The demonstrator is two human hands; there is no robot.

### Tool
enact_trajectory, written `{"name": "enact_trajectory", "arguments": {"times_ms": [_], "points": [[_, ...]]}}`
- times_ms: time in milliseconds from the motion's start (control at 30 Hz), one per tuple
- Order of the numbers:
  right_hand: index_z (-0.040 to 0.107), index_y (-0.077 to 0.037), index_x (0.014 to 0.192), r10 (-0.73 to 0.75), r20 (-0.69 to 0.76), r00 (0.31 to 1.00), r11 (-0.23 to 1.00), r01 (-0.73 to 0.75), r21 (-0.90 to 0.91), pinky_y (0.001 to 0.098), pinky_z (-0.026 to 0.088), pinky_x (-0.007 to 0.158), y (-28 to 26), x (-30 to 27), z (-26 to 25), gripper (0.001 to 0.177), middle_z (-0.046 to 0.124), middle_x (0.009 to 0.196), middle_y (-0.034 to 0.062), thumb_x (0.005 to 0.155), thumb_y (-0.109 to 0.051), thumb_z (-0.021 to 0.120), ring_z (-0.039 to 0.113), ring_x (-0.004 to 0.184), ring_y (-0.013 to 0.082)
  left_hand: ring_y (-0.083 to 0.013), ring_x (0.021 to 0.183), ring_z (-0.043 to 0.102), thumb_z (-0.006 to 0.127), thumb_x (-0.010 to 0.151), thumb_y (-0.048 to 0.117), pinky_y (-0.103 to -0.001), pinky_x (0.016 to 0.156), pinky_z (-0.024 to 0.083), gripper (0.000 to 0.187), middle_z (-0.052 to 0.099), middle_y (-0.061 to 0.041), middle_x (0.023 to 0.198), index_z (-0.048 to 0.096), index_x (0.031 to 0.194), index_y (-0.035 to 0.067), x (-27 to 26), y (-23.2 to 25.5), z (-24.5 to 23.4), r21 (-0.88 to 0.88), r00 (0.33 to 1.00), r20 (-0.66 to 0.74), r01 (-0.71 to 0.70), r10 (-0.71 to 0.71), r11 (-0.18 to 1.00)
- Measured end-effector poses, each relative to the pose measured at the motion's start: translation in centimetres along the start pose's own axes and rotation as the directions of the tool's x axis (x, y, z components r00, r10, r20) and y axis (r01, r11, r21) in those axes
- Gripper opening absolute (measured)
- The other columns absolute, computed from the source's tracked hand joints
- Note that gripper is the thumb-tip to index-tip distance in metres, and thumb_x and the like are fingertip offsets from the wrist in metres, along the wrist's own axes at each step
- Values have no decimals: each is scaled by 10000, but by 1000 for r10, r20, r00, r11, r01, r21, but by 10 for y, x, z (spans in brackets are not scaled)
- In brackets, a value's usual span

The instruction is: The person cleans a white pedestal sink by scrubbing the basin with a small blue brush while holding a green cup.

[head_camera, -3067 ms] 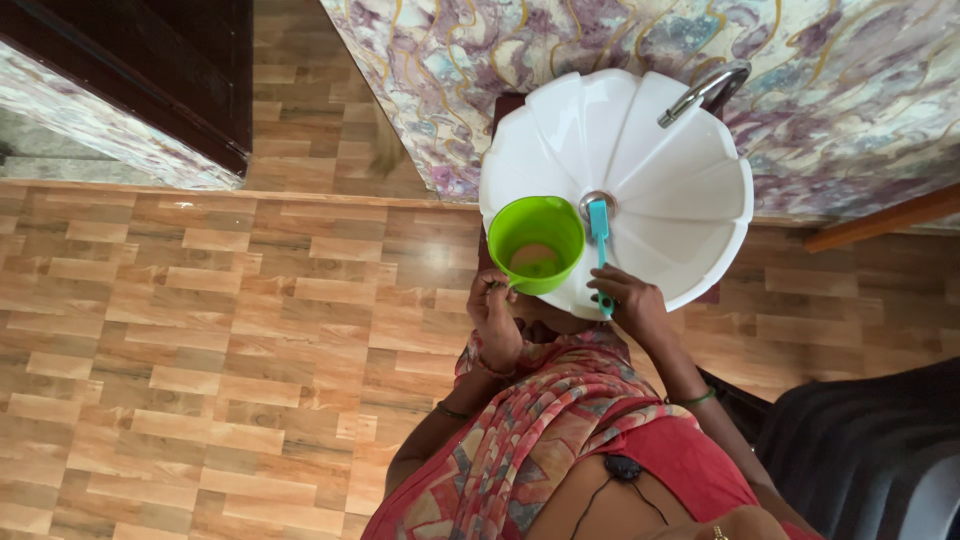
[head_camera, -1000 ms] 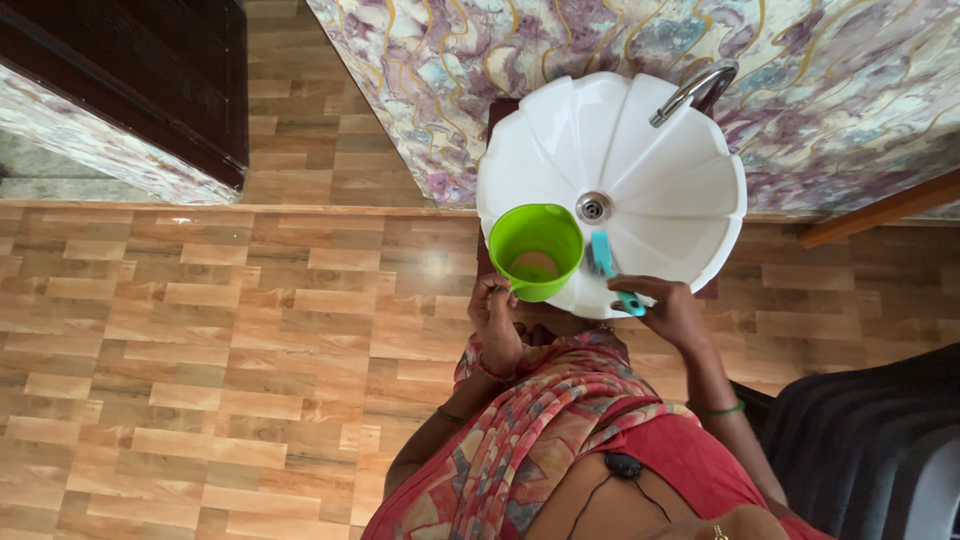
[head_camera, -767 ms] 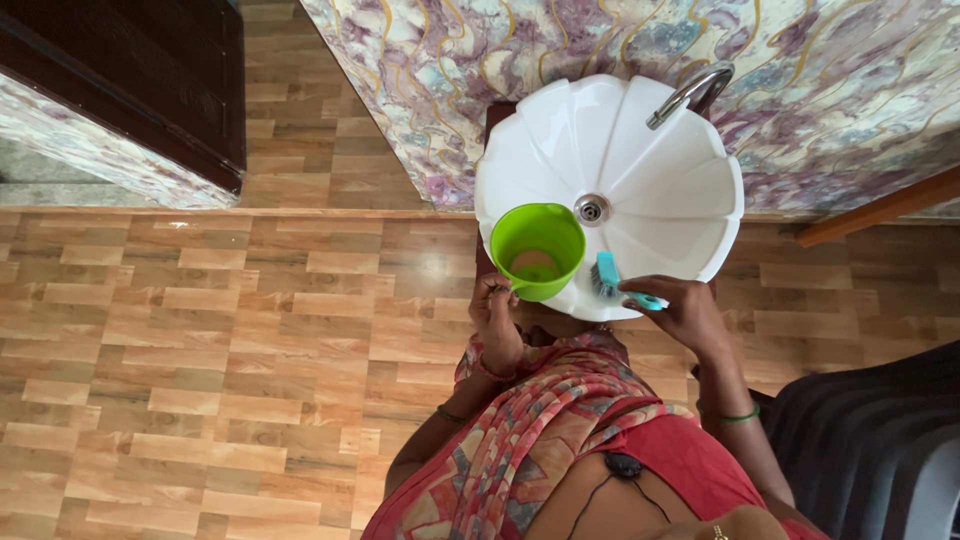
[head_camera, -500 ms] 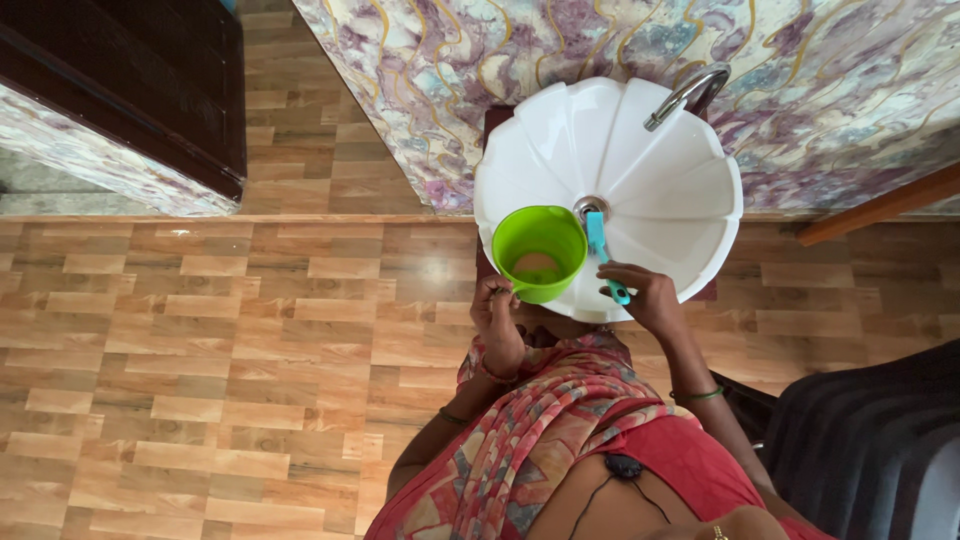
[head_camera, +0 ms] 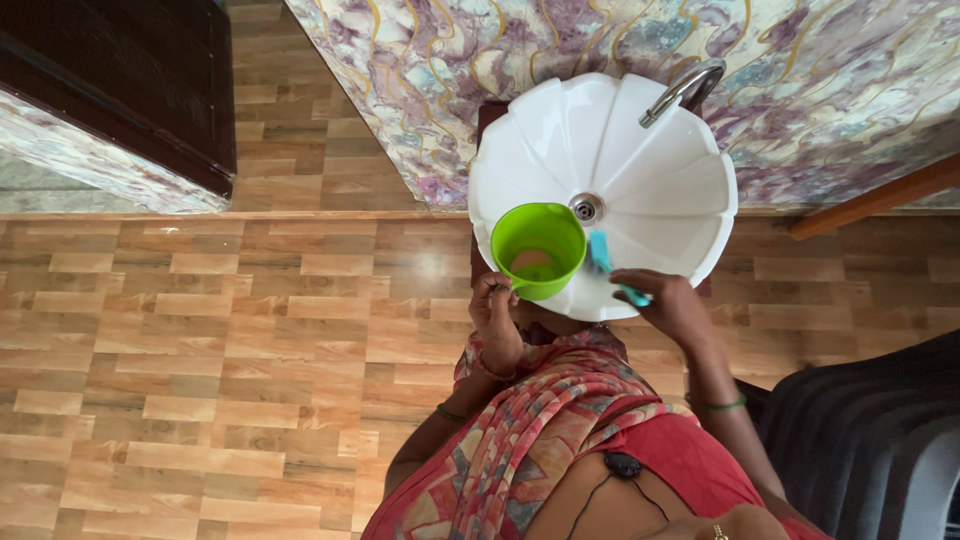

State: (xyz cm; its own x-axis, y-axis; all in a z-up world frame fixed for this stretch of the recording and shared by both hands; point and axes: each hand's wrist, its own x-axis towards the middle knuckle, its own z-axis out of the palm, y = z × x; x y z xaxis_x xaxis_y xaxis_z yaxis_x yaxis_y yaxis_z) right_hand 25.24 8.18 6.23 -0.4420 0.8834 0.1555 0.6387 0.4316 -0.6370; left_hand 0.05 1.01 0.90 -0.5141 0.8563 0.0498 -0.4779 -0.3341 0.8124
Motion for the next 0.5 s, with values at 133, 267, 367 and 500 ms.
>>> {"name": "enact_trajectory", "arguments": {"times_ms": [133,267,367,500], "points": [[776,-122,1102,-113,-28,993,993,114,13,395,615,769,18,8,38,278,762,1164,83,825,-135,799,753,946,304,-102,772,496,537,970,29,-267,720,421,76,581,-27,871,613,972,25,-2,0,1,5,1000,2,-2,2,1000],[769,-116,1129,-179,-92,979,979,187,82,389,616,844,24,4,36,297,750,1176,99,833,-121,782,744,1073,298,-99,773,496,542,980,31,-265,717,416,74,579,-26,863,615,976,23,-2,0,-3,9,1000,0,-16,16,1000],[785,-141,1120,-32,34,999,991,27,130,361,622,754,13,-6,4,309,776,1110,82,812,-152,809,781,915,258,-97,769,494,543,985,37,-264,711,415,71,577,-25,854,613,975,26,-2,-1,-4,15,1000,1,-12,12,1000],[800,-161,1094,64,42,997,998,-64,2,369,602,705,-13,-17,-32,294,793,1051,75,803,-190,831,771,765,256,-98,770,490,541,992,45,-264,715,415,71,577,-25,853,608,973,32,-5,1,-6,11,1000,13,-6,6,1000]]}}
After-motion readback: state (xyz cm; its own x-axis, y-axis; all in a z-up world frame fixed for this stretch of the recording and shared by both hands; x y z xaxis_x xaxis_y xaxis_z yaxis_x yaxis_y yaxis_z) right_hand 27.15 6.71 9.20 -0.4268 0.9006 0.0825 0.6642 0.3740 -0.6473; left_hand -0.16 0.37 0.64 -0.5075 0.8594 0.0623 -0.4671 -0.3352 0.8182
